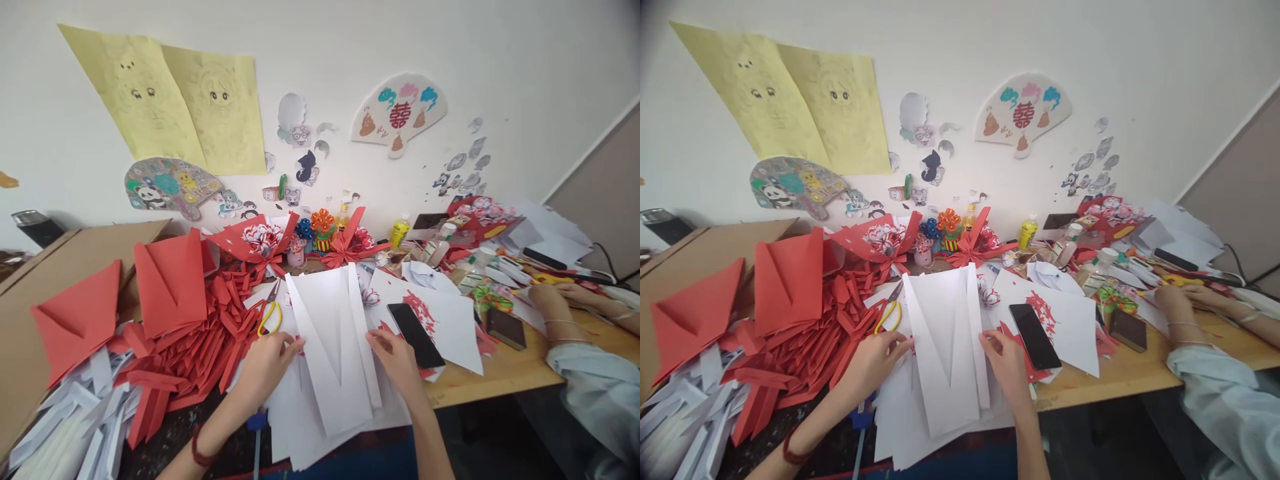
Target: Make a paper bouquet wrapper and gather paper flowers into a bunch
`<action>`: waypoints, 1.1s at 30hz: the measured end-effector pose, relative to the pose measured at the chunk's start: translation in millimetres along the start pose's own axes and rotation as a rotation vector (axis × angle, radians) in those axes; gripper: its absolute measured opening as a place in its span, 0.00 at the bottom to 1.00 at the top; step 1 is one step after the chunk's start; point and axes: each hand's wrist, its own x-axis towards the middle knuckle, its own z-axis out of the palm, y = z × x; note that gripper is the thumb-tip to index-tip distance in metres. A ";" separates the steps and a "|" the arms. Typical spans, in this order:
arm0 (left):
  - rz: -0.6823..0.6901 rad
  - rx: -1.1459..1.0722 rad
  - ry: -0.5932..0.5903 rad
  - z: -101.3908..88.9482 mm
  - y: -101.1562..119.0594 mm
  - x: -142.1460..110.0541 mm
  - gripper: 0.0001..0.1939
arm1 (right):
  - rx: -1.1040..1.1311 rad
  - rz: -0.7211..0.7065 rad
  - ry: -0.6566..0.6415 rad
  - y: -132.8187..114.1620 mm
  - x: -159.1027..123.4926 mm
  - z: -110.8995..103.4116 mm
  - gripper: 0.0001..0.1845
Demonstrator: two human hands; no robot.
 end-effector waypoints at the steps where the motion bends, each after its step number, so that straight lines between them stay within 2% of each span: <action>1: -0.028 -0.036 -0.031 0.6 4.1 8.4 0.22 | 0.032 0.006 -0.016 0.5 1.8 0.6 0.27; 3: -0.087 -0.092 -0.052 2.5 8.5 20.1 0.20 | 0.083 0.002 -0.039 3.4 4.5 1.3 0.27; 6: -0.145 -0.150 0.008 8.7 9.7 29.0 0.16 | 0.128 -0.029 -0.098 7.1 6.1 2.4 0.26; 9: -0.109 -0.239 0.055 15.8 8.7 33.9 0.17 | 0.177 -0.047 -0.170 6.3 5.9 3.4 0.25; 12: -0.059 -0.281 0.076 17.4 4.9 37.8 0.15 | 0.216 -0.044 -0.170 5.1 6.5 2.3 0.25; 15: -0.024 -0.413 0.058 11.5 -4.7 40.5 0.16 | 0.197 -0.038 -0.100 8.3 7.5 -5.1 0.27; 18: -0.038 -0.559 0.074 1.3 -19.6 42.2 0.21 | 0.193 -0.014 0.028 16.9 4.3 -25.4 0.30; 23: -0.083 -0.594 0.082 -10.7 -37.1 43.8 0.22 | 0.428 0.162 0.336 29.5 -12.6 -76.1 0.37; 25: -0.099 -0.574 0.054 -10.7 -38.9 44.5 0.22 | 0.488 0.193 0.393 28.4 -18.2 -83.2 0.38; 28: -0.117 -0.553 0.016 -5.6 -40.8 45.9 0.22 | 0.556 0.222 0.311 21.6 -21.6 -65.4 0.37; 33: -0.171 -0.599 -0.057 6.1 -50.3 47.2 0.22 | 0.603 0.289 0.199 12.8 -21.1 -5.3 0.36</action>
